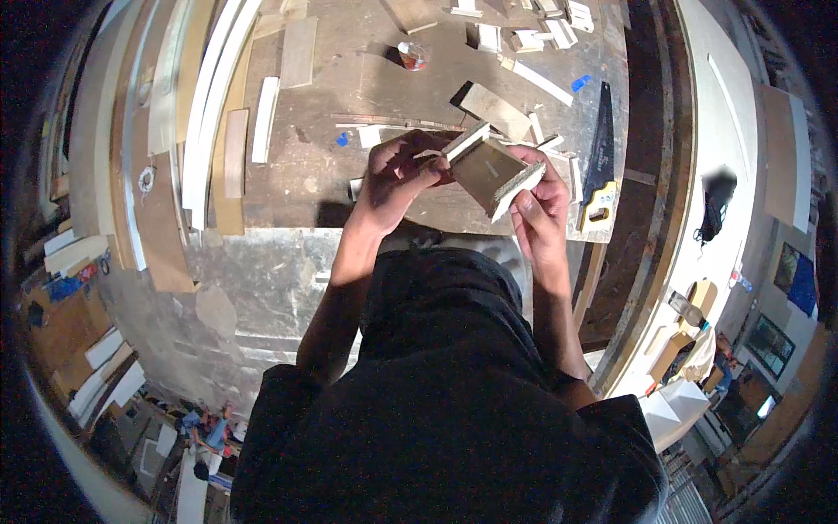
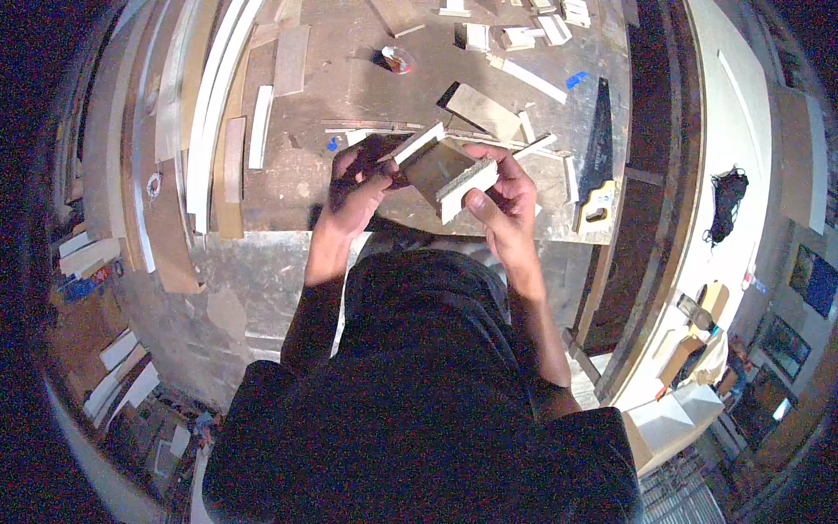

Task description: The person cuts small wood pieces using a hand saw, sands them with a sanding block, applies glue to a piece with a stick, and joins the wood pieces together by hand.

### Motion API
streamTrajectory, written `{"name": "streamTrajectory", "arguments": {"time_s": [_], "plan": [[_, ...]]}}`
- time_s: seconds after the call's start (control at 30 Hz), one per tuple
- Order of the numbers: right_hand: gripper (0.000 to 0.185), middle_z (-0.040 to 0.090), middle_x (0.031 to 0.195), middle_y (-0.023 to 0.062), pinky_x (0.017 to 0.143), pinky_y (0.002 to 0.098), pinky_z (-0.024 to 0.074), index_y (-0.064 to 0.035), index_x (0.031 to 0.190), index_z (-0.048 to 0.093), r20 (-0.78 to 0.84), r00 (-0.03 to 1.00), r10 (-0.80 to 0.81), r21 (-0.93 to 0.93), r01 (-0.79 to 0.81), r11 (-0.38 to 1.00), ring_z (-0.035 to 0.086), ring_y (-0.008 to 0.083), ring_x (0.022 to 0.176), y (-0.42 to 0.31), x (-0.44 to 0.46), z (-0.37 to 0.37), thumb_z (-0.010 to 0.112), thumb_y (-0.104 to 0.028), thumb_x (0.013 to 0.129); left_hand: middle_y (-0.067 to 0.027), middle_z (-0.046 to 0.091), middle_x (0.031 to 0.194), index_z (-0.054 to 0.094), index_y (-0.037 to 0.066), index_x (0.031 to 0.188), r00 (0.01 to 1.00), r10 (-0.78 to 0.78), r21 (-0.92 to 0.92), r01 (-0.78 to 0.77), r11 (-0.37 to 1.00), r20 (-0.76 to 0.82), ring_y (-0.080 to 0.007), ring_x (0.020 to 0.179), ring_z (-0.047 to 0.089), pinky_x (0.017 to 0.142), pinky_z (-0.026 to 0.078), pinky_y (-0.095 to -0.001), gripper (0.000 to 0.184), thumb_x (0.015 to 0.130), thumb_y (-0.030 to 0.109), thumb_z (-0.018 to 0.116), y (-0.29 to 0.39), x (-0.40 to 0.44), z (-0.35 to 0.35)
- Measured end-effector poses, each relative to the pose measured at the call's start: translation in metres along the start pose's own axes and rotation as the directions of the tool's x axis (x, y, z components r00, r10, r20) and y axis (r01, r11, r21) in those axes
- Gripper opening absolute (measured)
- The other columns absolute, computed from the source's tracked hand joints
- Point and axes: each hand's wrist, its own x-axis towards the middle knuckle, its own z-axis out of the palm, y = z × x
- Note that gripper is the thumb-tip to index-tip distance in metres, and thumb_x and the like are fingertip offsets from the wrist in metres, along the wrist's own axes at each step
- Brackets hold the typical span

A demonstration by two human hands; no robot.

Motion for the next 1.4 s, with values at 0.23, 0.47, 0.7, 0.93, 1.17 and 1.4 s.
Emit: {"name": "streamTrajectory", "arguments": {"time_s": [0.23,0.47,0.7,0.93,1.17,1.4], "plan": [[0.077,0.063,0.128,0.0148,0.098,0.032,0.0513,0.0094,0.139,0.05,-0.029,0.993,0.116,0.076,-0.113,0.991,0.063,0.0203,0.114,-0.022,-0.004,0.008,0.082,-0.034,0.084,-0.012,0.067,0.128,0.063,0.0,0.114,0.991,0.042,0.029,-0.046,0.999,0.124,-0.0165,0.106,0.066,0.089,0.057,-0.032,0.036,0.084,0.006,0.081,0.004,0.005,0.005],[0.089,0.057,0.138,0.0122,0.102,0.0348,0.0515,0.0078,0.138,0.051,0.079,0.993,0.087,-0.141,-0.076,0.987,0.059,0.0213,0.123,-0.031,-0.01,0.007,0.095,-0.009,0.063,-0.0103,0.064,0.128,0.059,0.002,0.126,0.985,0.052,0.106,-0.07,0.992,0.166,-0.0162,0.11,0.064,0.091,0.056,-0.0317,0.057,0.079,0.015,0.088,0.013,0.007,0.017],[0.091,0.063,0.122,0.006,0.103,0.0324,0.0489,0.0,0.14,0.046,-0.062,0.996,0.062,-0.18,-0.073,0.981,0.06,0.0165,0.117,-0.042,-0.017,0.014,0.093,0.001,0.062,-0.0104,0.062,0.129,0.053,0.004,0.135,0.989,0.04,-0.081,-0.029,0.996,0.142,-0.021,0.112,0.064,0.09,0.058,-0.0351,0.066,0.082,0.026,0.086,-0.002,0.003,0.016],[0.07,0.061,0.112,0.0026,0.09,0.0285,0.0509,-0.0069,0.129,0.05,-0.104,0.992,0.071,-0.405,-0.108,0.908,0.06,0.0134,0.101,0.033,-0.005,-0.033,0.087,0.001,0.07,-0.0167,0.063,0.13,0.041,0.008,0.147,0.989,-0.147,-0.33,0.149,0.932,0.033,-0.0298,0.103,0.066,0.075,0.059,-0.0373,0.088,0.08,0.045,0.084,0.008,-0.004,0.012],[0.076,0.068,0.1,0.0122,0.071,0.0342,0.0544,-0.0049,0.127,0.048,0.025,0.999,0.035,-0.732,-0.006,0.681,0.067,0.0203,0.082,0.168,0.018,-0.07,0.091,-0.015,0.066,-0.0255,0.06,0.132,0.028,0.006,0.157,0.991,-0.009,-0.43,0.065,0.901,0.131,-0.0322,0.1,0.065,0.073,0.058,-0.0358,0.114,0.072,0.056,0.084,0.024,-0.021,0.011],[0.072,0.069,0.104,0.0215,0.081,0.0415,0.0556,-0.0018,0.127,0.05,0.201,0.977,-0.076,-0.8,0.208,0.563,0.07,0.0367,0.094,0.207,0.023,-0.086,0.085,-0.011,0.065,-0.0211,0.059,0.132,0.028,0.007,0.157,0.991,-0.024,-0.384,0.073,0.92,0.131,-0.0293,0.097,0.063,0.069,0.052,-0.0335,0.117,0.069,0.058,0.085,0.035,-0.036,0.015]]}}
